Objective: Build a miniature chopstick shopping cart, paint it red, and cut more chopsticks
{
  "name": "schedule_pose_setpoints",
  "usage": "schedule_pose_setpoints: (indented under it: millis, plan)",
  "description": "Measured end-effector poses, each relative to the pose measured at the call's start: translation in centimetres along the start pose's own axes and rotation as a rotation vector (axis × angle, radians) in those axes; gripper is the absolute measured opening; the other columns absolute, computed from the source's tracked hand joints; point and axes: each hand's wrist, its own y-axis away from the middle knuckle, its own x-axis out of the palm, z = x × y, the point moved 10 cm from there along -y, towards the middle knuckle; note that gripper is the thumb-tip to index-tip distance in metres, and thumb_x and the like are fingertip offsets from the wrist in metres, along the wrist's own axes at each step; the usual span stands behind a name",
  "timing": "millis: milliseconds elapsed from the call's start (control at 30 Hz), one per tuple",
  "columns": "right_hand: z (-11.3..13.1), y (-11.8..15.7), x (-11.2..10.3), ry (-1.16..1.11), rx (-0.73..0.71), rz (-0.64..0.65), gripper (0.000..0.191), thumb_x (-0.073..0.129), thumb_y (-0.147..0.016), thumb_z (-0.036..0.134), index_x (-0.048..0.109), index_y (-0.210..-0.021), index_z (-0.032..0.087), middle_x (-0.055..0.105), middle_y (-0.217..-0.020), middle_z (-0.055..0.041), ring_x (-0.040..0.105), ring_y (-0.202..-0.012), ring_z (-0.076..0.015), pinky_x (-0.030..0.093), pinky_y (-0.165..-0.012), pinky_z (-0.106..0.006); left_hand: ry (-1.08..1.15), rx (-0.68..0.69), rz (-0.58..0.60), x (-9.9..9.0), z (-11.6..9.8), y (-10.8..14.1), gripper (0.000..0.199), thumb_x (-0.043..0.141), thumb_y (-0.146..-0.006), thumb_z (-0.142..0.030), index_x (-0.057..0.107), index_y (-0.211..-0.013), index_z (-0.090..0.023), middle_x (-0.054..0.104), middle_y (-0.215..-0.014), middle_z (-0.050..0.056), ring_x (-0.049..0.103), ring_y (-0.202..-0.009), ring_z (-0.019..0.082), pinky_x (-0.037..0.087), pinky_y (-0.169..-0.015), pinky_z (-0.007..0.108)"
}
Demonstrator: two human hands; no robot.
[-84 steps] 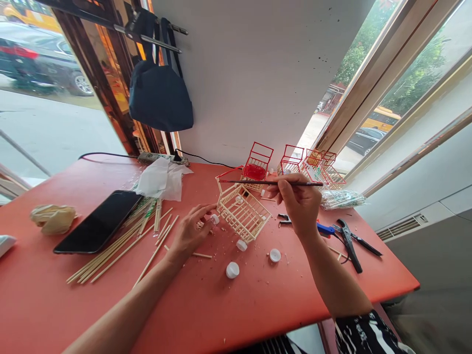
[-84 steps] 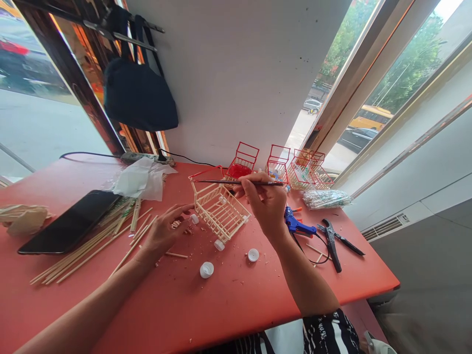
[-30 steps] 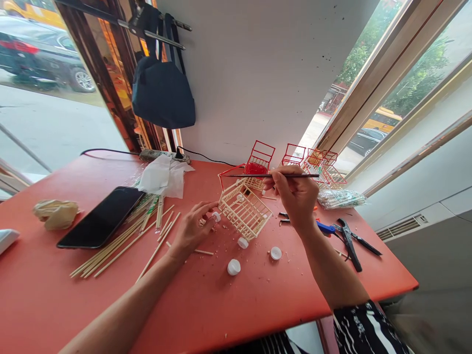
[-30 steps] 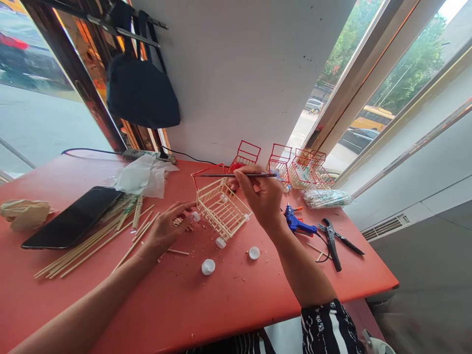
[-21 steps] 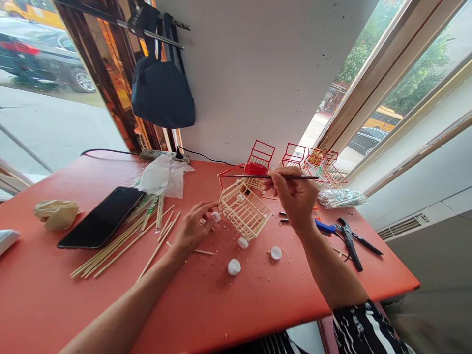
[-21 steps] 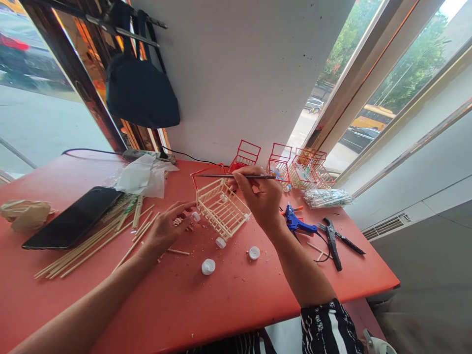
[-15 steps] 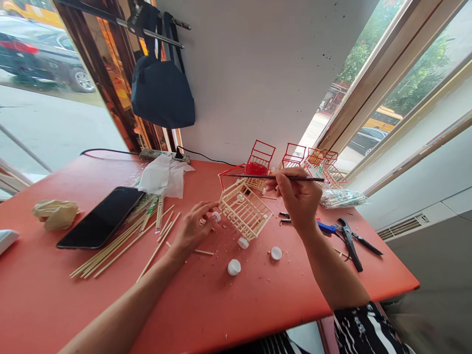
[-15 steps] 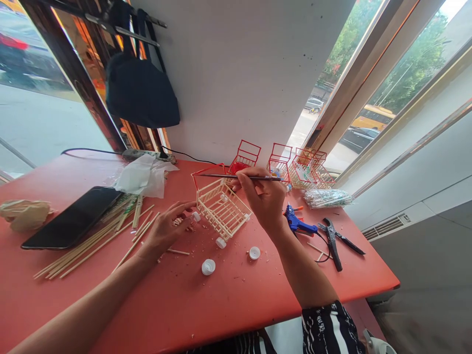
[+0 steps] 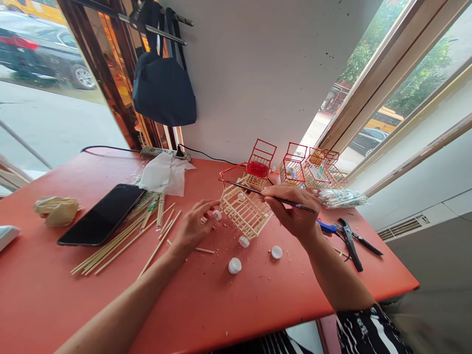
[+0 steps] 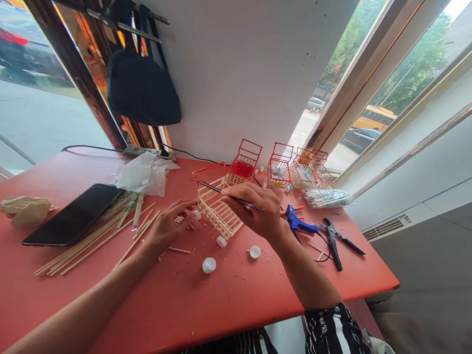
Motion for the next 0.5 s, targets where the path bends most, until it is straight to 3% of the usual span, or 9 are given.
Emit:
schedule_pose_setpoints:
  millis: [233, 500]
  plan:
    - [0.6, -0.1, 0.6, 0.059, -0.034, 0.068, 0.013, 0.067, -0.099, 0.013, 0.069, -0.105, 0.024, 0.080, -0.090, -0.0018, 0.078, -0.081, -0.0152, 0.062, -0.072, -0.027, 0.019, 0.007, -0.002, 0.0, -0.1, -0.1, 0.040, 0.056, -0.088, -0.032, 0.074, -0.122, -0.021, 0.075, -0.117, 0.007, 0.071, -0.093, 0.021, 0.056, -0.091, 0.033]
    - [1.2, 0.9, 0.3, 0.041, -0.057, 0.089, 0.016, 0.068, -0.096, 0.009, 0.068, -0.106, 0.023, 0.079, -0.085, -0.0017, 0.076, -0.078, -0.0151, 0.060, -0.072, -0.027, 0.025, 0.004, -0.014, 0.0, 0.0, 0.0, 0.038, 0.057, -0.089, -0.032, 0.075, -0.121, -0.022, 0.075, -0.117, 0.006, 0.071, -0.090, 0.020, 0.055, -0.088, 0.033]
